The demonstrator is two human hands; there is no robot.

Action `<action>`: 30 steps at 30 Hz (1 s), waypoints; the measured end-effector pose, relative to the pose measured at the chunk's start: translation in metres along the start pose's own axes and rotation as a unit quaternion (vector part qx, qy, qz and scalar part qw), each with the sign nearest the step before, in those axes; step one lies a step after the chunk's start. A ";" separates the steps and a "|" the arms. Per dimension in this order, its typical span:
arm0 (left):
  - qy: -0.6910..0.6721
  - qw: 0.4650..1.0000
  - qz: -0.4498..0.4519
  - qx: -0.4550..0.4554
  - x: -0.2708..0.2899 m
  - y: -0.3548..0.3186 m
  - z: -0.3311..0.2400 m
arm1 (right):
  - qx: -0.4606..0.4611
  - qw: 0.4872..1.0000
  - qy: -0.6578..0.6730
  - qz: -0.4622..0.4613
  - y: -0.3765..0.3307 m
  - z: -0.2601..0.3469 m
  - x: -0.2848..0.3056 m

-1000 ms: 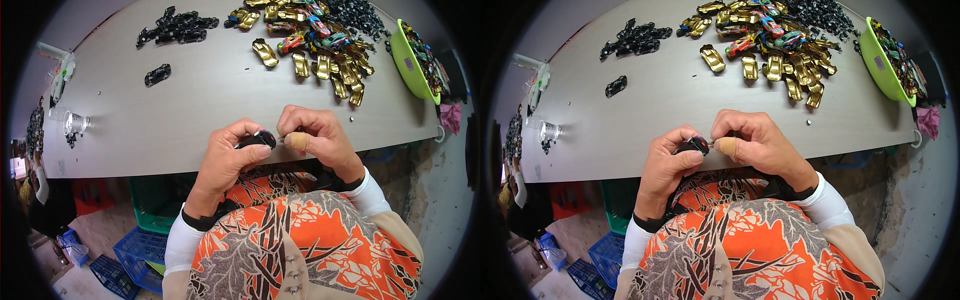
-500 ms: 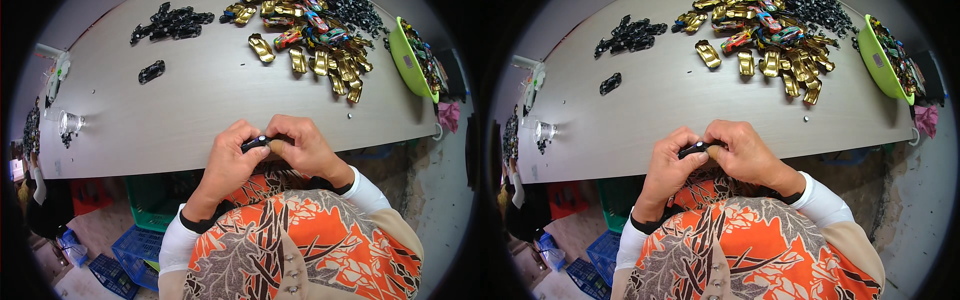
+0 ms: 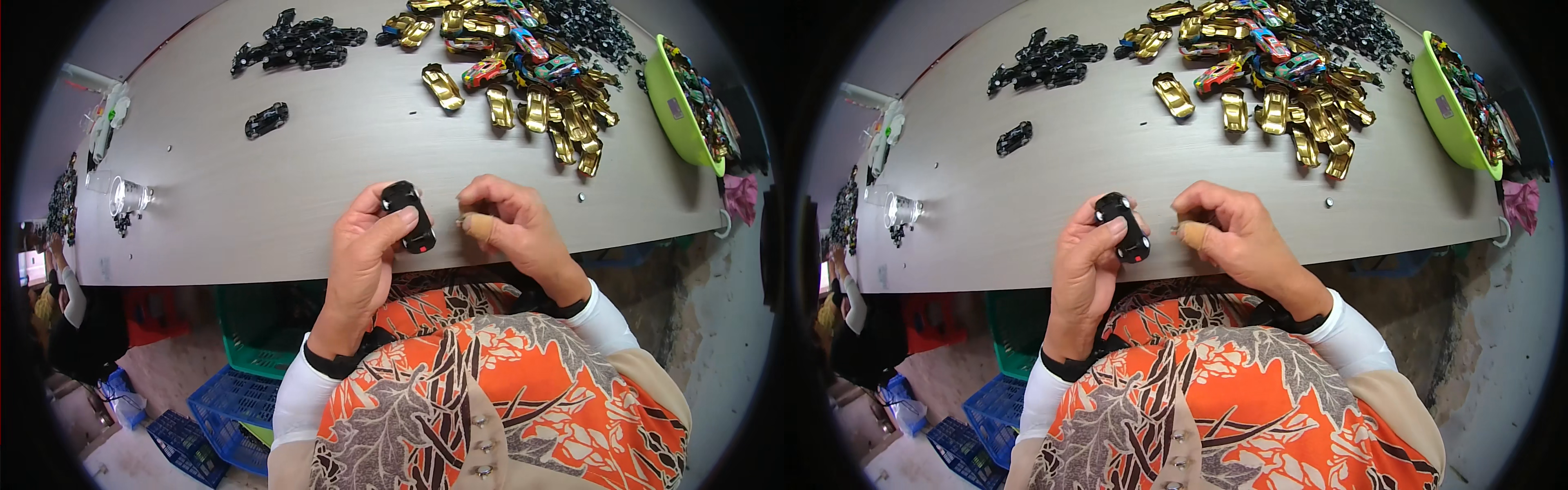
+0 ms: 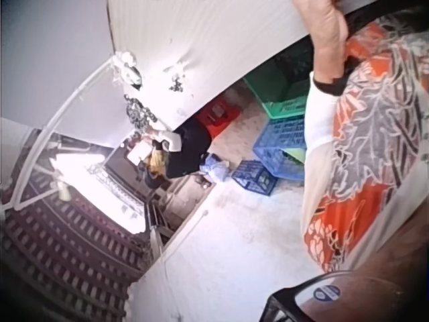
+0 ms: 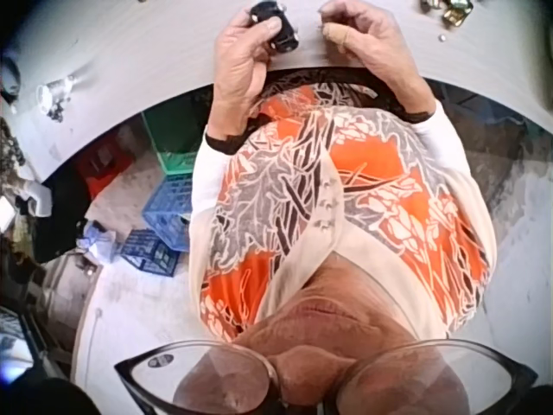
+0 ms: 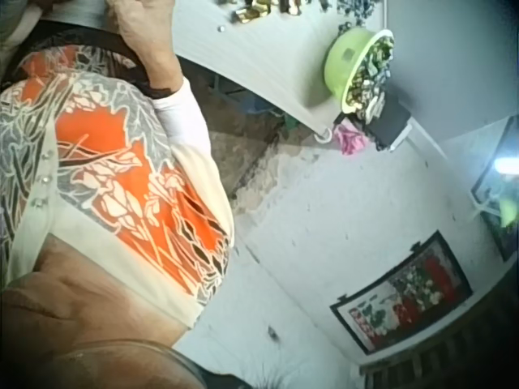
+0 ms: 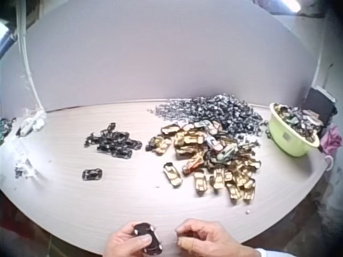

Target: The person assembles small toy cars by hand at a workbench. They pick up black chassis and gold or colored car bodies, fit them together, and place the completed units on the table. The process is repeated for multiple units throughout the clip.

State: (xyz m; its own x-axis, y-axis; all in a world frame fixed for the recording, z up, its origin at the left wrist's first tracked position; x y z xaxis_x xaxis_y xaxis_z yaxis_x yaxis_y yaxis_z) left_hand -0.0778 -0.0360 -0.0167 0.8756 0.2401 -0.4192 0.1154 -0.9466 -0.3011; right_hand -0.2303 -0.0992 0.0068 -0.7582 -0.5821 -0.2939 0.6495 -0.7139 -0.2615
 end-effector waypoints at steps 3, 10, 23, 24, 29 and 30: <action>-0.007 1.000 0.016 0.018 -0.010 -0.004 -0.002 | 0.061 0.998 0.004 0.014 0.001 0.004 0.003; 0.111 0.990 0.067 0.056 -0.008 -0.010 -0.002 | 0.039 0.997 0.007 0.072 0.002 0.021 -0.005; 0.304 0.946 0.110 -0.001 -0.017 -0.024 -0.001 | 0.112 0.949 -0.257 0.143 0.002 0.015 -0.018; 0.322 0.940 0.110 -0.015 -0.016 -0.023 -0.001 | 0.117 0.948 -0.264 0.134 0.003 0.014 -0.018; 0.383 0.919 0.076 -0.048 0.003 -0.030 -0.005 | 0.129 0.949 -0.263 0.117 0.007 0.008 -0.041; 0.404 0.911 0.065 -0.058 0.004 -0.034 -0.009 | 0.145 0.940 -0.280 0.129 0.007 0.007 -0.045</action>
State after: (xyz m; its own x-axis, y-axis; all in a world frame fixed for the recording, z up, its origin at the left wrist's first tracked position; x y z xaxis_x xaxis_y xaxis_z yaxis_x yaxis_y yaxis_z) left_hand -0.0738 -0.0052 -0.0005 0.9393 -0.0683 0.3363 -0.0062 -0.9832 -0.1823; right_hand -0.1921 -0.0804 0.0243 -0.5425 -0.8058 0.2376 0.8340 -0.5506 0.0371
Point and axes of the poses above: each hand's wrist, its own y-axis towards the middle knuckle, its own x-axis out of the back of the hand, z = x × y, the point moved 5 cm from there along y, towards the middle knuckle, and after that the axes turned 10 degrees about y, right-handed, at the moved point
